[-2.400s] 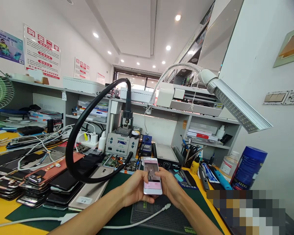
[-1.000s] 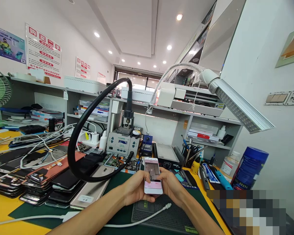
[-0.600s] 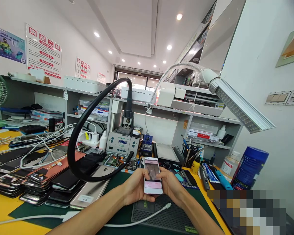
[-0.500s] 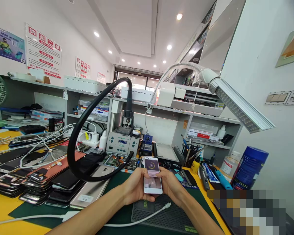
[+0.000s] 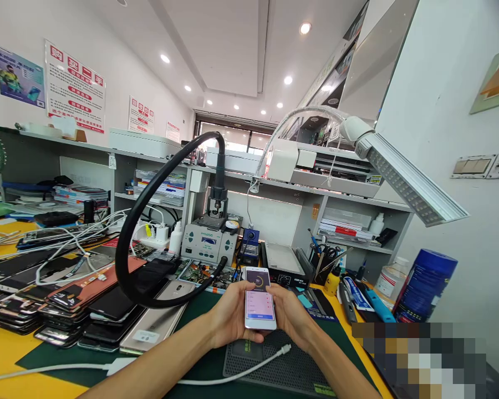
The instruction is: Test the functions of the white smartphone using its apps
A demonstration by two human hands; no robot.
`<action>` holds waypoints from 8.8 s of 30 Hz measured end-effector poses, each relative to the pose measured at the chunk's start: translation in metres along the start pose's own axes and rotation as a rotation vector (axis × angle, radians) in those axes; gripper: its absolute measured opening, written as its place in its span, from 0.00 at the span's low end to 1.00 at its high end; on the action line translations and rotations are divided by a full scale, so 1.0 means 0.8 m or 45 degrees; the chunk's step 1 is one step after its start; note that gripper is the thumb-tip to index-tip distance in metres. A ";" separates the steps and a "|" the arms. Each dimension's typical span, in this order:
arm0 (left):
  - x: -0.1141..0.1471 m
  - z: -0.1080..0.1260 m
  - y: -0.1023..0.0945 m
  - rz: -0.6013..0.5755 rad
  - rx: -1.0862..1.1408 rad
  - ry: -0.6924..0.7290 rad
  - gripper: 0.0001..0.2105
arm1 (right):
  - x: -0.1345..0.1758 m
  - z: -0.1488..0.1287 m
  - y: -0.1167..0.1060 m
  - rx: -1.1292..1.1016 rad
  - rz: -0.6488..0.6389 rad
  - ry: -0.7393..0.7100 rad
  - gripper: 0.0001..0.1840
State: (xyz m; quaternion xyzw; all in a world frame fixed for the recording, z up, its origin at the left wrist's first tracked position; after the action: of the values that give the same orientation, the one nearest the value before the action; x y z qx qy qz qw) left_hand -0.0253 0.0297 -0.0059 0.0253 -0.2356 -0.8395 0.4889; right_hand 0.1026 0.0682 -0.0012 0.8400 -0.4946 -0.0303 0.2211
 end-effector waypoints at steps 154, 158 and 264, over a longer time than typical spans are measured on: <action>0.001 0.007 -0.003 0.064 0.025 0.200 0.21 | 0.022 -0.012 0.024 0.513 -0.073 -0.495 0.34; 0.004 0.010 0.000 0.073 0.024 0.192 0.22 | 0.025 -0.013 0.028 0.505 -0.089 -0.501 0.34; 0.000 0.003 -0.008 0.167 0.031 0.065 0.21 | 0.013 -0.021 0.009 0.115 -0.220 -0.045 0.27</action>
State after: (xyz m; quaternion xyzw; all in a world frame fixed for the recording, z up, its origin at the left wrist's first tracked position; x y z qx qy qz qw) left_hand -0.0312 0.0333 -0.0063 0.0371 -0.2345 -0.8018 0.5484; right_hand 0.1062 0.0624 0.0183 0.8879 -0.4252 -0.0418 0.1708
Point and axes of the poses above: each hand's wrist, its own x-axis away from the middle knuckle, its own y-axis out of the palm, z = x × y, the point moved 3 cm from there along -x, towards the middle knuckle, and after that the axes turned 14 degrees about -x, right-handed, at the moved point
